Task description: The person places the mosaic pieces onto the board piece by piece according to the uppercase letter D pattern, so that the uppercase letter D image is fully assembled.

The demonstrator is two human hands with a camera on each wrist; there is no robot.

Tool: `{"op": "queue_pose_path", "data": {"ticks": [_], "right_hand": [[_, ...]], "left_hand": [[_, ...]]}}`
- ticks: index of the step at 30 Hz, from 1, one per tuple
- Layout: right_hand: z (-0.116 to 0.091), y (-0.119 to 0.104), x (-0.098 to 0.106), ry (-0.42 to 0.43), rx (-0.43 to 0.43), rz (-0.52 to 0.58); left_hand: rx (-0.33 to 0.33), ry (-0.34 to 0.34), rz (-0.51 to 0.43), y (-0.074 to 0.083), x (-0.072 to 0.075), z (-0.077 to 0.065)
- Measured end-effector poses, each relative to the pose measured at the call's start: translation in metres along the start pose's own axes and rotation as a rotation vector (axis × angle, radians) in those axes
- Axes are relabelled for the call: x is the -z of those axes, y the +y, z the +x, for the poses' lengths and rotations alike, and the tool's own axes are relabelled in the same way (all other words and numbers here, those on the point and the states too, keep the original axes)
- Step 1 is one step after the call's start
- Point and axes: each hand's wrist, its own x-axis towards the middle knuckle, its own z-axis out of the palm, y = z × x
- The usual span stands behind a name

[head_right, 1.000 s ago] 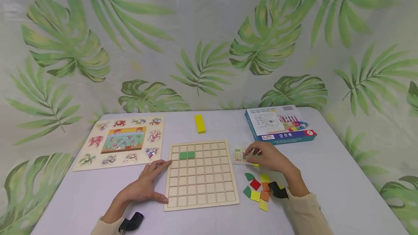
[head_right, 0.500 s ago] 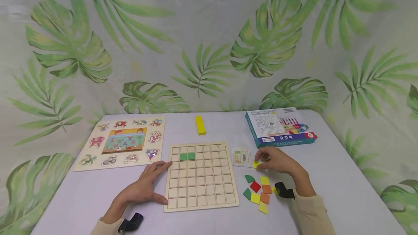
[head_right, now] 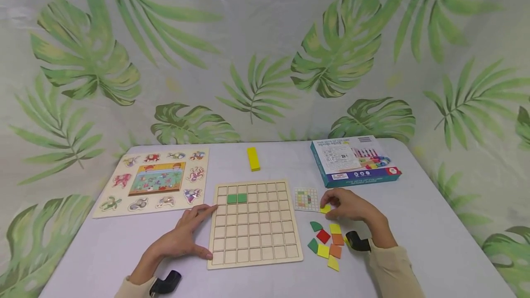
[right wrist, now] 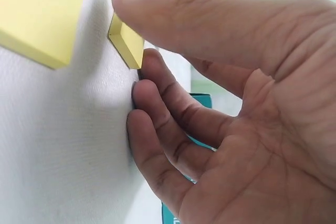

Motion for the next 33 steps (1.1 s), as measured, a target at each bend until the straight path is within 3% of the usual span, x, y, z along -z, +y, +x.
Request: {"op": "queue_pose_path", "data": {"ticks": [18,33], "right_hand": [[0.0000,-0.0074,-0.0051,0.055,-0.038,-0.047],[0.0022,-0.0088,-0.0054,0.041,-0.064,-0.053]], "left_hand": [[-0.008,-0.001,-0.007,-0.0007,-0.0008,-0.0002],[-0.019,0.004,0.006,-0.0014,0.0002,0.0000]]}}
